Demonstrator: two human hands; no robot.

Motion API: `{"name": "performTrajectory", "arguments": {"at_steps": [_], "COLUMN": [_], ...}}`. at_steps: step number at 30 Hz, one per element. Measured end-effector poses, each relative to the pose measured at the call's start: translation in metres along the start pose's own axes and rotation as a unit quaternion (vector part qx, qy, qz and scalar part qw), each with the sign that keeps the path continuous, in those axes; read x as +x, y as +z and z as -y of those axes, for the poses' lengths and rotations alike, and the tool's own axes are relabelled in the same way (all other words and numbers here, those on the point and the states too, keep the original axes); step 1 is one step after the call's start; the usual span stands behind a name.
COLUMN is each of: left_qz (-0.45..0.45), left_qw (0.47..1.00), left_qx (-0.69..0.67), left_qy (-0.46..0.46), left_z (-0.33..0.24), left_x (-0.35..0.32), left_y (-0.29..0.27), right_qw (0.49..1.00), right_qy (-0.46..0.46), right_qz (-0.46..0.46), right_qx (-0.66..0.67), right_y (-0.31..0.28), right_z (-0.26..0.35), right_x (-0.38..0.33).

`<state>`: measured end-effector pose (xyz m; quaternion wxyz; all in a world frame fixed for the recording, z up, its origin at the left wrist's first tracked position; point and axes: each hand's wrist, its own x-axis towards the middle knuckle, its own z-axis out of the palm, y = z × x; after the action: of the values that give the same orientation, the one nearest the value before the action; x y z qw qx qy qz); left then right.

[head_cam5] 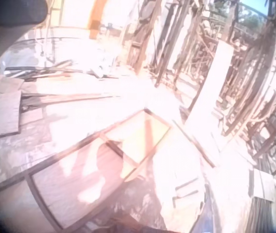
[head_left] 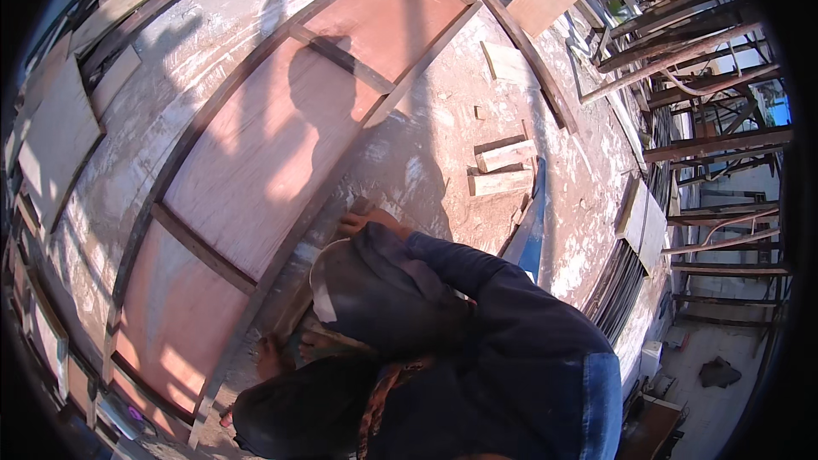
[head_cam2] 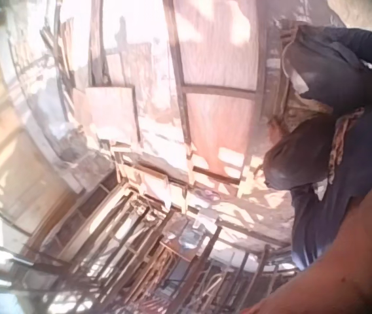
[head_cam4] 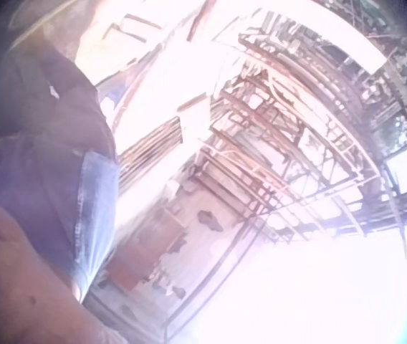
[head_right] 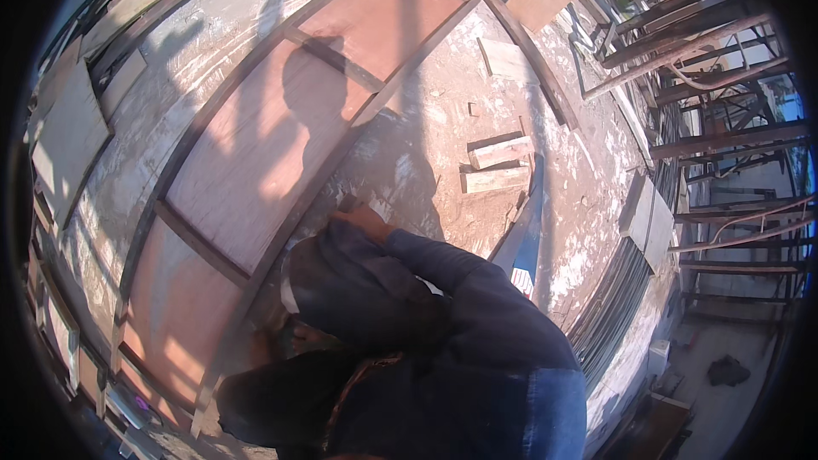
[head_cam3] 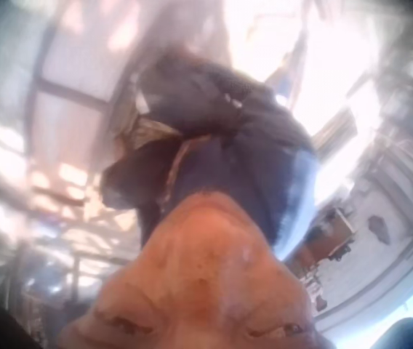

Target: The person aligns wooden slats on a concrete floor to form a frame and hammers nails into the wood to join the pieces together.

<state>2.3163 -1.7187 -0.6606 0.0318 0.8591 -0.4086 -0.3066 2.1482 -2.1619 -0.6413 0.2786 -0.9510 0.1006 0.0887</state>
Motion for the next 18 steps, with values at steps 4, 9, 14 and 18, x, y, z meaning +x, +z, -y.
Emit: {"name": "performTrajectory", "arguments": {"at_steps": [4,9,14,18], "left_qz": [-0.025,-0.078,-0.074,-0.021], "left_qw": [1.000,0.997,0.997,0.999], "left_qx": [-0.006,0.016,-0.025,0.027], "left_qy": [0.001,-0.008,0.030,0.010], "left_z": [-0.021,-0.005,0.004,-0.004], "left_x": [0.008,0.005,0.017,0.022], "left_y": [0.001,-0.002,-0.012,-0.013], "right_qw": [0.998,0.999,0.986,0.989], "right_qy": [-0.017,-0.007,-0.062,-0.066], "right_qz": [-0.064,0.026,0.107,0.058], "right_qx": [0.019,-0.044,-0.110,-0.120], "right_y": [0.081,0.027,-0.011,0.005], "right_z": [-0.051,-0.019,-0.004,-0.015], "right_x": [0.009,0.042,0.053,0.050]}}
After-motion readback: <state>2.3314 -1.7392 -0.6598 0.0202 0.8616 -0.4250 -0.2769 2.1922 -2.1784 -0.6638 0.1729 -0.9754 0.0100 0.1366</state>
